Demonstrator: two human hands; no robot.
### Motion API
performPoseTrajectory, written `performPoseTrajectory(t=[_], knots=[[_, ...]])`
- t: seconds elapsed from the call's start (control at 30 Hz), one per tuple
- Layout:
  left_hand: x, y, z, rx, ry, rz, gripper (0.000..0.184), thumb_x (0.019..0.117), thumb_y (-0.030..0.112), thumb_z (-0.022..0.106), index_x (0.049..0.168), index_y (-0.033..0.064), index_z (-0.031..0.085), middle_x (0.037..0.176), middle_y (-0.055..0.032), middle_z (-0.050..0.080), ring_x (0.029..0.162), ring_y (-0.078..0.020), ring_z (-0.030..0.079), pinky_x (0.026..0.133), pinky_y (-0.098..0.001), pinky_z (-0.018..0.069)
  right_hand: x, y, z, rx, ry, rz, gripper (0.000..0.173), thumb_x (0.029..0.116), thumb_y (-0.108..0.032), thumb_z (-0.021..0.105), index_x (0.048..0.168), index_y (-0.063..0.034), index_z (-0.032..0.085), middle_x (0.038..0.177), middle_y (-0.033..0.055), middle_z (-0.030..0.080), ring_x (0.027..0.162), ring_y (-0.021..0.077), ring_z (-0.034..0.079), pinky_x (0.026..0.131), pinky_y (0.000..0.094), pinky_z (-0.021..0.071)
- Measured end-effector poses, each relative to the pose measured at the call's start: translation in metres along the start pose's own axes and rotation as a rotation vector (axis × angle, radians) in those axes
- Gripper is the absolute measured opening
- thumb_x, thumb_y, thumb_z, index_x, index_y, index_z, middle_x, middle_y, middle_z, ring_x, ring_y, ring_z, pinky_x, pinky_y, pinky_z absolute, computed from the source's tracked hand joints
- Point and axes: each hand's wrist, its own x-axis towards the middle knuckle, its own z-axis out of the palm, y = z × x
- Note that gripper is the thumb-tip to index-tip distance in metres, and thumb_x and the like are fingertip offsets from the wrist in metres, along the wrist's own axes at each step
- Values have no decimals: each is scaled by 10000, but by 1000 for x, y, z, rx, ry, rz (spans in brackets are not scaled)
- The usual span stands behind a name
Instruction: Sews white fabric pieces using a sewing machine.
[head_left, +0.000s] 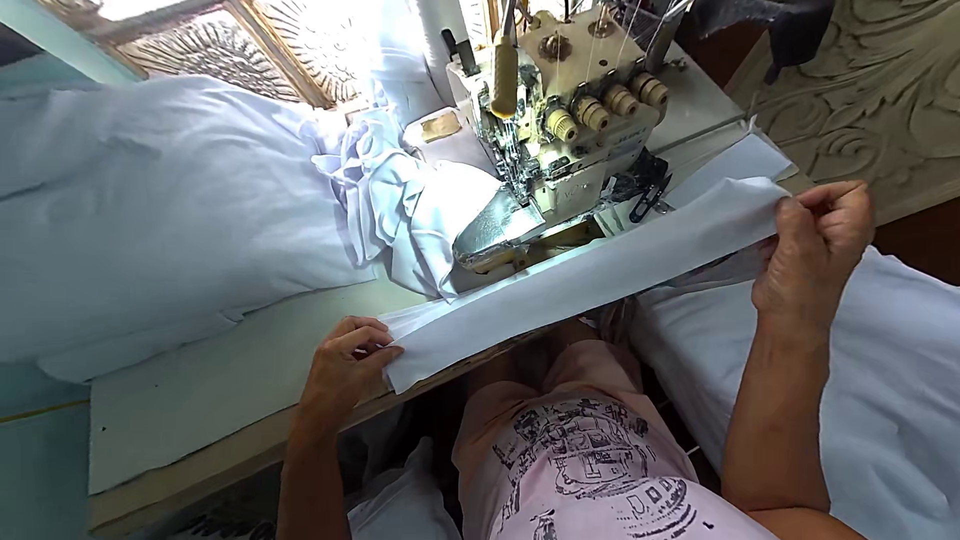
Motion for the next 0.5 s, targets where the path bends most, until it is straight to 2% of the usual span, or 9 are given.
performPoseTrajectory(t=[0.07,0.1,0.17,0.23,0.3,0.37,0.43,0.5], knots=[[-8,-11,-2,-248,46,-2,26,852,46,681,853,69,694,1059,16,647,938,-22,639,778,-174,558,-2,4,3,-156,-83,2,194,987,-148,589,1125,-42,504,910,-19,533,713,-10,540,661,192,499],[-12,-15,-3,-368,69,13,76,889,96,654,866,141,710,1056,70,683,963,-20,657,815,-199,571,-5,5,7,-216,-146,41,244,974,-144,610,1155,-15,510,949,41,559,737,47,564,671,247,515],[-21,-21,-7,-570,132,16,162,986,191,604,918,234,744,1047,105,732,961,-37,690,842,-236,590,-13,5,18,-257,-305,177,371,967,-115,644,1278,6,480,1083,163,600,800,206,641,690,406,571],[-34,-24,-19,-695,262,-31,282,1058,205,484,938,258,734,960,111,756,886,-28,708,813,-234,599,-23,1,36,-257,-469,271,451,952,-50,666,1345,1,451,1145,221,614,814,298,678,681,478,591],[-46,-32,-42,-707,451,-102,341,1102,203,360,965,245,669,886,134,740,818,8,701,760,-203,599,-35,-4,57,-270,-614,234,427,917,0,699,1292,30,497,1062,234,660,794,314,684,673,482,582],[-57,-37,-70,-705,621,-139,269,1110,210,348,1023,211,602,872,137,693,813,27,675,759,-185,583,-46,-7,78,-245,-717,149,338,867,16,745,1160,42,579,926,195,675,756,291,669,668,473,566],[-62,-29,-90,-754,726,-51,244,1103,195,363,1036,207,598,886,119,683,836,7,677,788,-198,582,-57,-7,97,-178,-771,73,217,858,10,758,1029,16,626,848,142,666,701,234,650,637,425,559],[-58,0,-94,-712,761,129,243,1082,152,395,1045,224,624,893,144,673,830,22,661,791,-168,560,-65,-10,111,-123,-791,25,98,883,33,715,941,-7,647,794,100,656,641,171,609,592,351,521]])
